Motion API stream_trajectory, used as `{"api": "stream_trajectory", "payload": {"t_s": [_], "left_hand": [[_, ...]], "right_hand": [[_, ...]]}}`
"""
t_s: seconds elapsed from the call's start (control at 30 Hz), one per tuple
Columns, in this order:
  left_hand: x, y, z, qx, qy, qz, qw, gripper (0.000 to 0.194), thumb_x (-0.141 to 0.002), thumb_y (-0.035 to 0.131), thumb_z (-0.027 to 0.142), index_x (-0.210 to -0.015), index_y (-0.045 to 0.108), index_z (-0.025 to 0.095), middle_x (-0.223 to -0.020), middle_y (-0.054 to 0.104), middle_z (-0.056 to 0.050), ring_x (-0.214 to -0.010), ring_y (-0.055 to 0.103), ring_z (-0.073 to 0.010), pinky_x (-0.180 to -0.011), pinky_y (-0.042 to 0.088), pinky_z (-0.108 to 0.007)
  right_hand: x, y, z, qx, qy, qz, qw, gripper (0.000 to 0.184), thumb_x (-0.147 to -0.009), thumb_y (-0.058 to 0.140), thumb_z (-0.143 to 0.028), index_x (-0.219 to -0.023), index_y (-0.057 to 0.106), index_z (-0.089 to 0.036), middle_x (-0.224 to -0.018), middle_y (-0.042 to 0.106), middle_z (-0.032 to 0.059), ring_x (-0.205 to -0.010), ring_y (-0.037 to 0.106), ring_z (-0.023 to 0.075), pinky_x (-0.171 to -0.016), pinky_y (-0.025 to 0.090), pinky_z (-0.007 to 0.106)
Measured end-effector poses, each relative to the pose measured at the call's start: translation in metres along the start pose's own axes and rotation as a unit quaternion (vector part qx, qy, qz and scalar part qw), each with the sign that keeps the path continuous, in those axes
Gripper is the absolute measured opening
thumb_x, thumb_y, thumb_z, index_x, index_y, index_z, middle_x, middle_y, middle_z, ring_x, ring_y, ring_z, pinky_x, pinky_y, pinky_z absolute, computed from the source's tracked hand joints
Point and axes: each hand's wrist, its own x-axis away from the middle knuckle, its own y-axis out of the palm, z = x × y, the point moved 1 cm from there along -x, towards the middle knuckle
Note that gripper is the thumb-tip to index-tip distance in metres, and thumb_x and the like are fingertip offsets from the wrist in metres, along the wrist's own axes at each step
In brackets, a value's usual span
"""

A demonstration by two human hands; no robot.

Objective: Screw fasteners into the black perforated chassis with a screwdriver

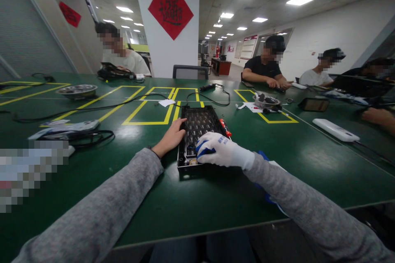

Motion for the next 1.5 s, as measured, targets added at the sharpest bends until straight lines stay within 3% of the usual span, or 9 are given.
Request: {"api": "stream_trajectory", "payload": {"t_s": [0.2, 0.77, 0.93, 1.03, 1.13, 1.27, 1.4, 1.5], "left_hand": [[0.000, -0.001, 0.002, -0.002, -0.001, -0.001, 1.000, 0.060, -0.068, 0.039, 0.014, -0.127, 0.044, 0.007, -0.132, 0.044, -0.014, -0.127, 0.036, -0.0247, -0.112, 0.023, -0.040], [0.001, -0.001, 0.002, 0.004, -0.006, -0.003, 1.000, 0.058, -0.070, 0.039, 0.015, -0.128, 0.043, 0.012, -0.133, 0.044, -0.011, -0.130, 0.033, -0.0235, -0.113, 0.020, -0.042], [0.002, -0.001, 0.004, 0.001, -0.010, -0.006, 1.000, 0.058, -0.071, 0.039, 0.016, -0.128, 0.043, 0.009, -0.133, 0.043, -0.012, -0.130, 0.032, -0.0236, -0.113, 0.020, -0.040], [0.001, -0.001, 0.004, -0.001, -0.007, -0.007, 1.000, 0.058, -0.071, 0.039, 0.016, -0.128, 0.043, 0.009, -0.133, 0.043, -0.013, -0.130, 0.032, -0.0236, -0.113, 0.020, -0.040], [0.001, -0.001, 0.002, 0.000, -0.010, -0.010, 1.000, 0.059, -0.071, 0.039, 0.016, -0.129, 0.042, 0.008, -0.134, 0.042, -0.013, -0.130, 0.031, -0.0237, -0.113, 0.019, -0.040], [0.001, -0.001, 0.001, 0.006, -0.008, -0.010, 1.000, 0.059, -0.071, 0.039, 0.016, -0.129, 0.042, 0.009, -0.134, 0.042, -0.013, -0.130, 0.031, -0.0245, -0.113, 0.020, -0.042], [0.001, -0.001, 0.001, 0.007, -0.005, -0.007, 1.000, 0.058, -0.071, 0.039, 0.016, -0.128, 0.043, 0.010, -0.134, 0.042, -0.012, -0.131, 0.031, -0.0242, -0.113, 0.019, -0.042], [0.001, -0.001, 0.001, 0.009, -0.009, -0.005, 1.000, 0.058, -0.070, 0.040, 0.015, -0.128, 0.043, 0.011, -0.135, 0.042, -0.012, -0.131, 0.031, -0.0245, -0.113, 0.019, -0.043]], "right_hand": [[0.000, 0.000, -0.001, 0.009, 0.005, 0.000, 1.000, 0.020, -0.078, 0.062, -0.037, -0.083, 0.071, -0.019, -0.096, 0.064, 0.0053, -0.094, 0.055, 0.0174, -0.091, 0.037, 0.033], [-0.001, -0.001, -0.002, -0.010, 0.002, -0.006, 1.000, 0.021, -0.080, 0.060, -0.037, -0.083, 0.071, -0.019, -0.093, 0.065, 0.0047, -0.091, 0.056, 0.0159, -0.090, 0.038, 0.031], [0.001, -0.002, -0.002, -0.035, 0.004, -0.010, 0.999, 0.028, -0.085, 0.053, -0.040, -0.084, 0.070, -0.018, -0.095, 0.065, 0.0054, -0.093, 0.056, 0.0158, -0.091, 0.039, 0.031], [0.004, -0.005, -0.001, -0.055, 0.020, 0.021, 0.998, 0.037, -0.092, 0.038, -0.039, -0.088, 0.067, -0.016, -0.100, 0.063, 0.0071, -0.097, 0.056, 0.0164, -0.093, 0.040, 0.032], [0.006, -0.008, 0.001, -0.090, 0.053, 0.101, 0.989, 0.041, -0.093, 0.033, -0.040, -0.098, 0.065, -0.015, -0.106, 0.063, 0.0085, -0.105, 0.054, 0.0188, -0.097, 0.037, 0.035], [0.001, -0.011, 0.004, -0.182, 0.161, 0.234, 0.941, 0.047, -0.093, 0.029, -0.042, -0.095, 0.067, -0.015, -0.093, 0.066, 0.0067, -0.094, 0.059, 0.0176, -0.089, 0.043, 0.032], [-0.003, -0.011, 0.007, -0.222, 0.241, 0.278, 0.903, 0.035, -0.081, 0.052, -0.043, -0.097, 0.066, -0.014, -0.085, 0.067, 0.0042, -0.077, 0.060, 0.0150, -0.074, 0.047, 0.029], [-0.001, -0.009, 0.013, -0.206, 0.253, 0.256, 0.910, 0.031, -0.070, 0.065, -0.038, -0.088, 0.066, -0.013, -0.078, 0.067, 0.0031, -0.068, 0.058, 0.0135, -0.065, 0.045, 0.026]]}}
